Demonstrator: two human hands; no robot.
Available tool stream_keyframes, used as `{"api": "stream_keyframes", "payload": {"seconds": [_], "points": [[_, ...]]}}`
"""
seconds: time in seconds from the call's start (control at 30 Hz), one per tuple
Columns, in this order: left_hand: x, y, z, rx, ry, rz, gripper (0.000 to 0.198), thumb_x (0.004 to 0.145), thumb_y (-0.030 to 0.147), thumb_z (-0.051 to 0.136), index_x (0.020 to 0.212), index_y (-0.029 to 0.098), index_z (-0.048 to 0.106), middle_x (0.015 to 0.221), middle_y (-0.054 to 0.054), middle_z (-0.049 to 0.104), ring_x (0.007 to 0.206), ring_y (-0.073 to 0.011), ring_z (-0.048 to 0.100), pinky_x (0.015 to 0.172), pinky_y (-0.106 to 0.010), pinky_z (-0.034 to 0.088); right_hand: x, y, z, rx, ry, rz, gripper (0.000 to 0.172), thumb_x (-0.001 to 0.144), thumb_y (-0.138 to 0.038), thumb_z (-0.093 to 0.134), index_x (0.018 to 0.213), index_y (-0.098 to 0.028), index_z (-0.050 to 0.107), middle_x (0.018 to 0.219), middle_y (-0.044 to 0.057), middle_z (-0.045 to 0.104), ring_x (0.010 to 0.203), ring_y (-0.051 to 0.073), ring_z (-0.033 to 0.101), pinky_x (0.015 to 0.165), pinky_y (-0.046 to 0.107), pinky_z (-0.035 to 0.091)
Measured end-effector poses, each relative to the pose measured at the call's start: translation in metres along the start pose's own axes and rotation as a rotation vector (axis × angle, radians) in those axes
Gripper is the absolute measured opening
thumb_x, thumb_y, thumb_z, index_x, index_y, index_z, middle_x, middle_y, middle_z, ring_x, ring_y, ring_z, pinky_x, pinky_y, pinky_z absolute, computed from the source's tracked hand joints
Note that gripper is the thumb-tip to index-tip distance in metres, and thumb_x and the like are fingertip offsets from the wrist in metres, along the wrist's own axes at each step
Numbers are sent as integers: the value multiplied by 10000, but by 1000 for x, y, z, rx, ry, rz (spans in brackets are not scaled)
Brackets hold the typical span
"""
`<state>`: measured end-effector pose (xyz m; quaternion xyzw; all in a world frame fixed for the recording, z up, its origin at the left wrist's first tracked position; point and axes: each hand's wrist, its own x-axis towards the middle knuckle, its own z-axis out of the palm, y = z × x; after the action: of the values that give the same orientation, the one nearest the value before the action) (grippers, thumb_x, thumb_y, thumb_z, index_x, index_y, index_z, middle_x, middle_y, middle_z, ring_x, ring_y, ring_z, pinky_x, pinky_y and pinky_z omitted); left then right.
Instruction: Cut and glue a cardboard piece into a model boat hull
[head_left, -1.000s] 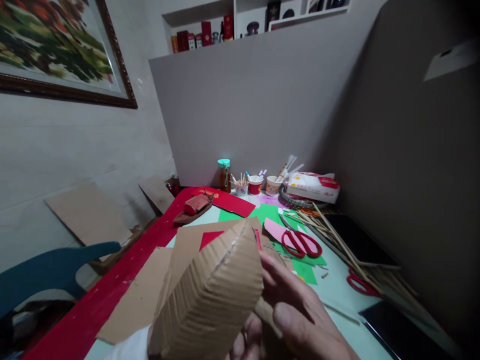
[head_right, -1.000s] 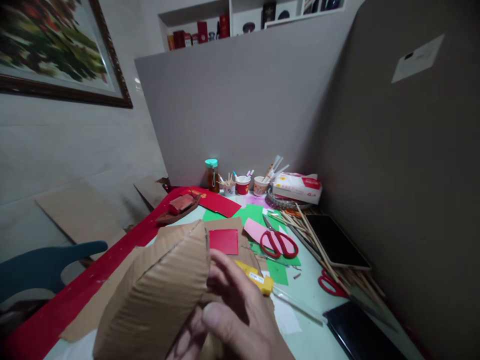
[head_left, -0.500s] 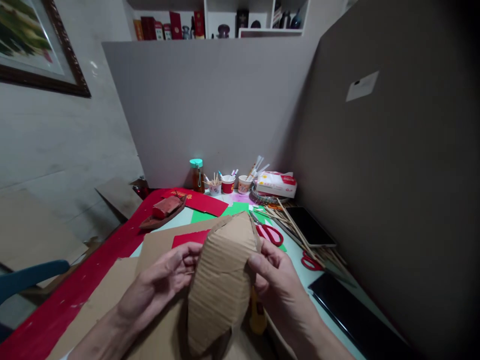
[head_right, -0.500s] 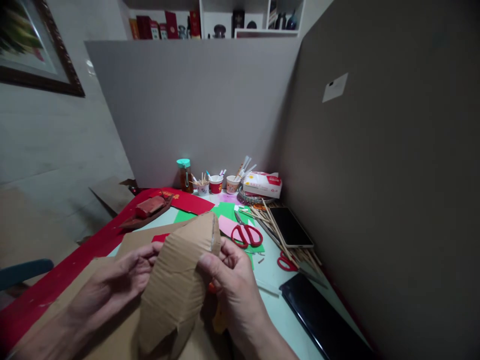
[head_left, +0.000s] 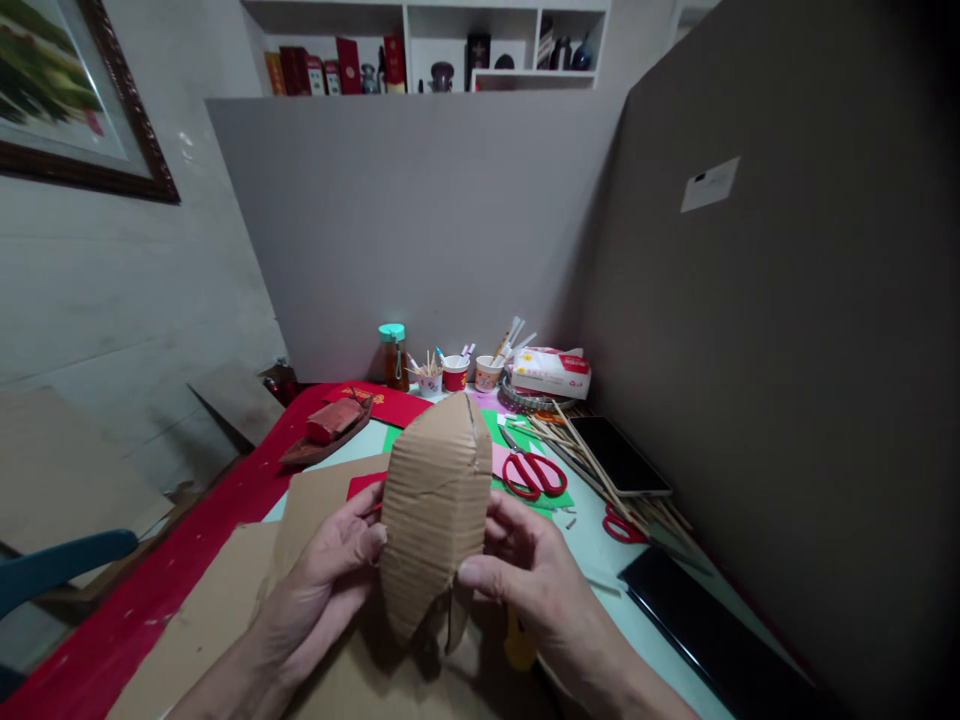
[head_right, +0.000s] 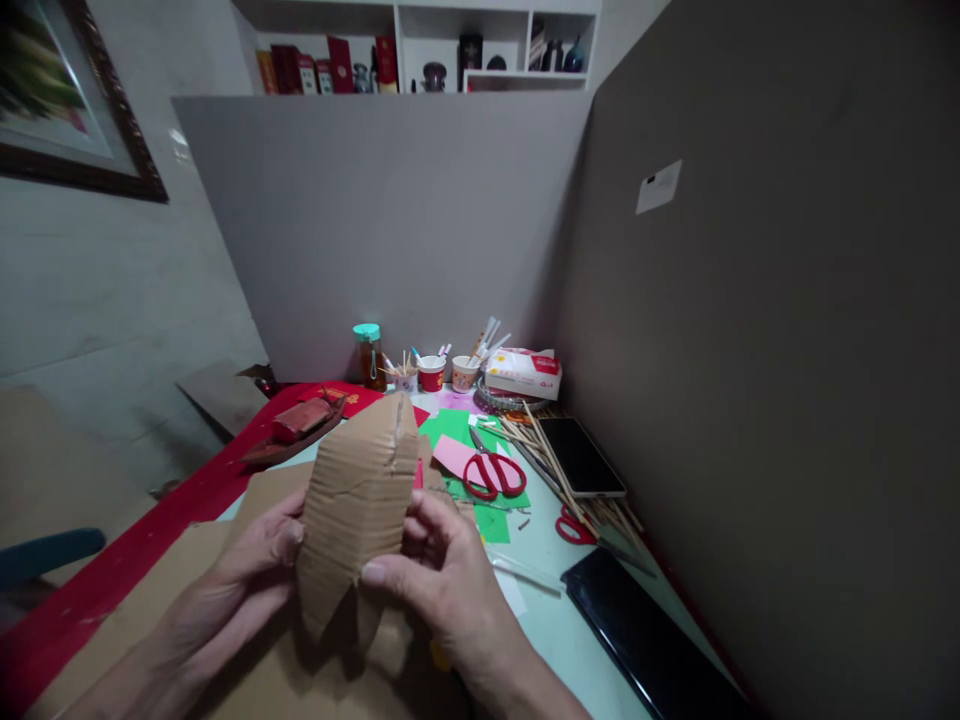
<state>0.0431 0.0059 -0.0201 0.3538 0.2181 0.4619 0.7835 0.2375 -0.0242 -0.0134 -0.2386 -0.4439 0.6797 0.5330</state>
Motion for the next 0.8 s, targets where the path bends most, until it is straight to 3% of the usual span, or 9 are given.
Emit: {"api": "stream_keyframes", "payload": {"seconds": [0.27,0.43,0.57,0.67,0.8], "points": [[1,-1,4,1,156,-7,465,803,265,795,1239,221,642,1070,-69,749,947,-250,714,775,-316,611,0,3,0,-88,-20,59,371,756,-295,841,1063,-203,652,957,26,761,846,160,735,800,248,548],[-4,-3,10,-40,131,-12,560,823,187,758,1350,214,572,1145,-89,733,978,-258,718,876,-375,608,0,7,-3,-66,70,58,322,755,-274,849,991,-180,651,852,21,760,743,153,740,721,233,575],[-8,-4,17,-42,71,-12,836,778,72,746,1484,372,413,1310,-55,673,1105,-282,692,1006,-428,553,1,9,-4,-25,160,52,320,772,-295,846,991,-187,640,831,10,752,727,132,725,697,218,581],[-11,-6,21,7,123,17,922,779,60,741,1516,433,332,1384,-26,633,1257,-281,608,1104,-419,476,0,11,-3,-20,184,35,344,756,-317,863,978,-197,629,819,-4,738,699,109,705,662,186,562],[-12,-11,24,27,142,27,893,813,103,737,1526,433,314,1434,-17,600,1399,-284,469,1173,-419,396,-1,11,0,-48,194,25,375,728,-362,884,940,-205,617,767,-38,683,689,91,681,645,162,532]]}}
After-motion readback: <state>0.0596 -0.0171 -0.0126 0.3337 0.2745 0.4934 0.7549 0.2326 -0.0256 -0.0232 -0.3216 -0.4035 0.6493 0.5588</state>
